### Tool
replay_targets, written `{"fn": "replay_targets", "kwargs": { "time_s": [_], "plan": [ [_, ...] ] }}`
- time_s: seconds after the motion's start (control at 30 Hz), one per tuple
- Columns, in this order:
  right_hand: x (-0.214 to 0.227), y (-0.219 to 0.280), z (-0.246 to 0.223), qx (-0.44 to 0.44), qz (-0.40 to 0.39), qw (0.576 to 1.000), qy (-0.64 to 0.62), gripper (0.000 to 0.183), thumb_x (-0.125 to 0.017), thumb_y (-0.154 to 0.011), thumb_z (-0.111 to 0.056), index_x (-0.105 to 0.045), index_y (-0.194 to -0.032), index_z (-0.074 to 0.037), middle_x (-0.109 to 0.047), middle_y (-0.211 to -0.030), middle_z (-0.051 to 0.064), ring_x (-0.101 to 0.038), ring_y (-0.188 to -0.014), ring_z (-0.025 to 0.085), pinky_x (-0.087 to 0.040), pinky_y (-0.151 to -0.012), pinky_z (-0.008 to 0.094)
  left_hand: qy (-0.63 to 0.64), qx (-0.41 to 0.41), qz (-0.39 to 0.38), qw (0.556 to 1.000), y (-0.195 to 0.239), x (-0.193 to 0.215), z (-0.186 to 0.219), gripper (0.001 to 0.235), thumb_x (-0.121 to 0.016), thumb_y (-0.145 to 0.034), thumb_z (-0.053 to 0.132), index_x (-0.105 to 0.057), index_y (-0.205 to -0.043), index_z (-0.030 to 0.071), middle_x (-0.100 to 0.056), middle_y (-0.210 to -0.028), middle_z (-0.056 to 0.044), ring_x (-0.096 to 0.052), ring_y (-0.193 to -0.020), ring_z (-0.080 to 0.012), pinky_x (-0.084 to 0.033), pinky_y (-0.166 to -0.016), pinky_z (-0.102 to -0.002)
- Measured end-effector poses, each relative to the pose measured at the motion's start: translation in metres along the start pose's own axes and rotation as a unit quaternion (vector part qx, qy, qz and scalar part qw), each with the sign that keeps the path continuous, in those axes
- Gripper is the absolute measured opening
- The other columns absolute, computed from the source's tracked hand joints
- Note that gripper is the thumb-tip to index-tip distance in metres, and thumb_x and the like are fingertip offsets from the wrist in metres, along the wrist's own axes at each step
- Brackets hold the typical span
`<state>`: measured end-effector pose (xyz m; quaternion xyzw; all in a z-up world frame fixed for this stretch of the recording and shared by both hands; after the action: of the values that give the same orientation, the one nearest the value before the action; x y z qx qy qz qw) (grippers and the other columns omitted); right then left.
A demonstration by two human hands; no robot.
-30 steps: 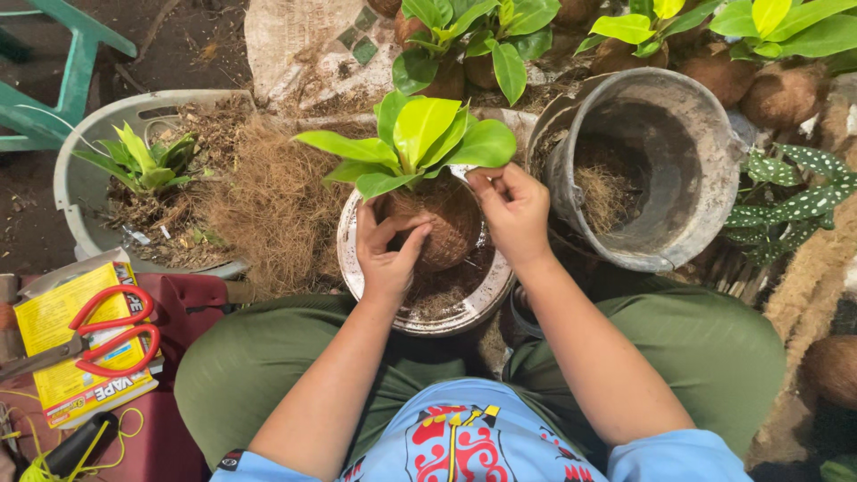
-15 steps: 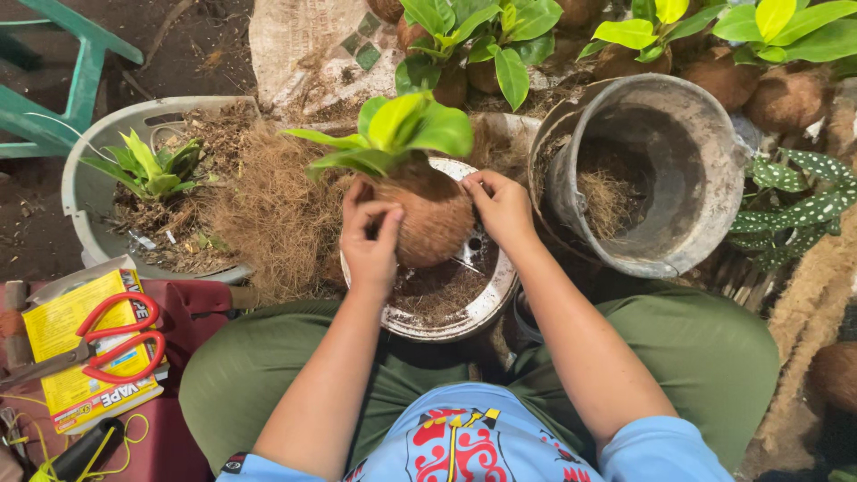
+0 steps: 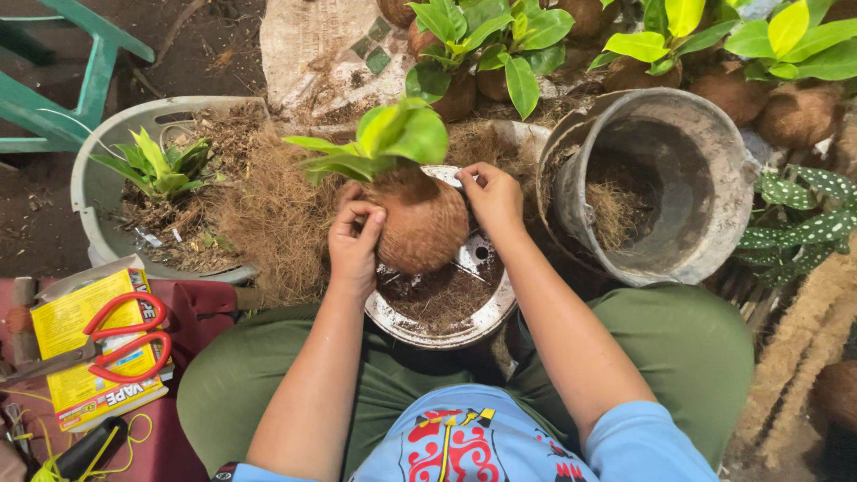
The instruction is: The person wraps a small potted plant in coco fiber by hand, repeatedly adjusting and pressing the fiber around the coconut shell base. The person rotates the plant to cover all sides and tucks loose strands into the base.
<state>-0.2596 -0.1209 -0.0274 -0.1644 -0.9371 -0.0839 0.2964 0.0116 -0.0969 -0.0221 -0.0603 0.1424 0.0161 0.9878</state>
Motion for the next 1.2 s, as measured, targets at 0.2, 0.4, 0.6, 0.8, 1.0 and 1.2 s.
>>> {"fn": "replay_targets", "kwargs": {
  "time_s": [0.2,0.4,0.6,0.8,1.0,1.2],
  "plan": [
    [-0.013,-0.006,-0.007,0.036,-0.017,0.995,0.090,0.024,-0.077,-0.086,-0.042,-0.081,-0.100,-0.023,-0.072,-0.074,0.008,-0.070,-0.069,0.029,-0.053,-0.066,0.041,0.027,0.026,-0.001,0.999,0.009,0.002,0.002,0.009,-0.077,-0.091,0.006,-0.069,-0.094,0.010,-0.043,-0.159,-0.015,-0.042,-0.147,-0.0264,-0.029,-0.123,-0.041],
    [-0.013,0.010,-0.033,0.229,0.034,0.960,0.159,0.017,-0.070,-0.089,-0.023,-0.079,-0.103,-0.024,-0.076,-0.096,0.007,-0.072,-0.086,0.032,-0.055,-0.072,0.044,0.067,0.026,0.033,0.997,0.001,0.009,-0.010,0.005,-0.073,-0.093,0.007,-0.070,-0.096,0.010,-0.043,-0.161,-0.015,-0.046,-0.143,-0.0241,-0.034,-0.119,-0.038],
    [-0.024,0.049,-0.039,0.328,0.059,0.905,0.266,0.034,-0.060,-0.087,-0.007,-0.075,-0.117,-0.015,-0.063,-0.085,0.009,-0.067,-0.079,0.029,-0.055,-0.069,0.041,0.154,0.090,0.128,0.976,-0.020,0.031,-0.040,0.007,-0.076,-0.093,0.013,-0.070,-0.095,0.010,-0.059,-0.145,-0.013,-0.057,-0.128,-0.0227,-0.045,-0.110,-0.037],
    [-0.032,0.077,-0.035,0.311,0.047,0.889,0.333,0.014,-0.058,-0.083,-0.005,-0.068,-0.092,-0.002,-0.062,-0.087,0.011,-0.065,-0.081,0.028,-0.055,-0.068,0.040,0.166,0.099,0.155,0.969,-0.027,0.032,-0.048,0.007,-0.074,-0.090,0.013,-0.069,-0.094,0.010,-0.071,-0.122,0.003,-0.065,-0.109,-0.0108,-0.052,-0.099,-0.029],
    [-0.041,0.109,-0.035,0.323,0.003,0.881,0.345,0.009,-0.061,-0.084,-0.009,-0.068,-0.081,-0.003,-0.064,-0.083,0.013,-0.068,-0.072,0.029,-0.056,-0.063,0.041,0.152,0.102,0.166,0.969,-0.030,0.023,-0.042,0.008,-0.076,-0.094,0.013,-0.069,-0.096,0.009,-0.070,-0.096,0.000,-0.063,-0.091,-0.0121,-0.052,-0.086,-0.030],
    [-0.038,0.109,-0.041,0.319,0.025,0.865,0.385,0.011,-0.063,-0.075,-0.010,-0.068,-0.068,-0.003,-0.067,-0.083,0.013,-0.069,-0.071,0.028,-0.057,-0.058,0.039,0.108,0.096,0.176,0.974,-0.033,0.005,-0.033,0.008,-0.074,-0.094,0.014,-0.070,-0.096,0.007,-0.070,-0.093,-0.002,-0.063,-0.087,-0.0118,-0.052,-0.084,-0.028]
  ]
}}
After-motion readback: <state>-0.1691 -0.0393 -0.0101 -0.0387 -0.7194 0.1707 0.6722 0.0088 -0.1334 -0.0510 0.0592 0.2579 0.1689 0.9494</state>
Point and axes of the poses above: each hand's wrist, its own y-axis away from the middle knuckle, its own x-axis out of the back of the hand, z = x × y, the point moved 8 cm from there along -y, towards the middle knuckle
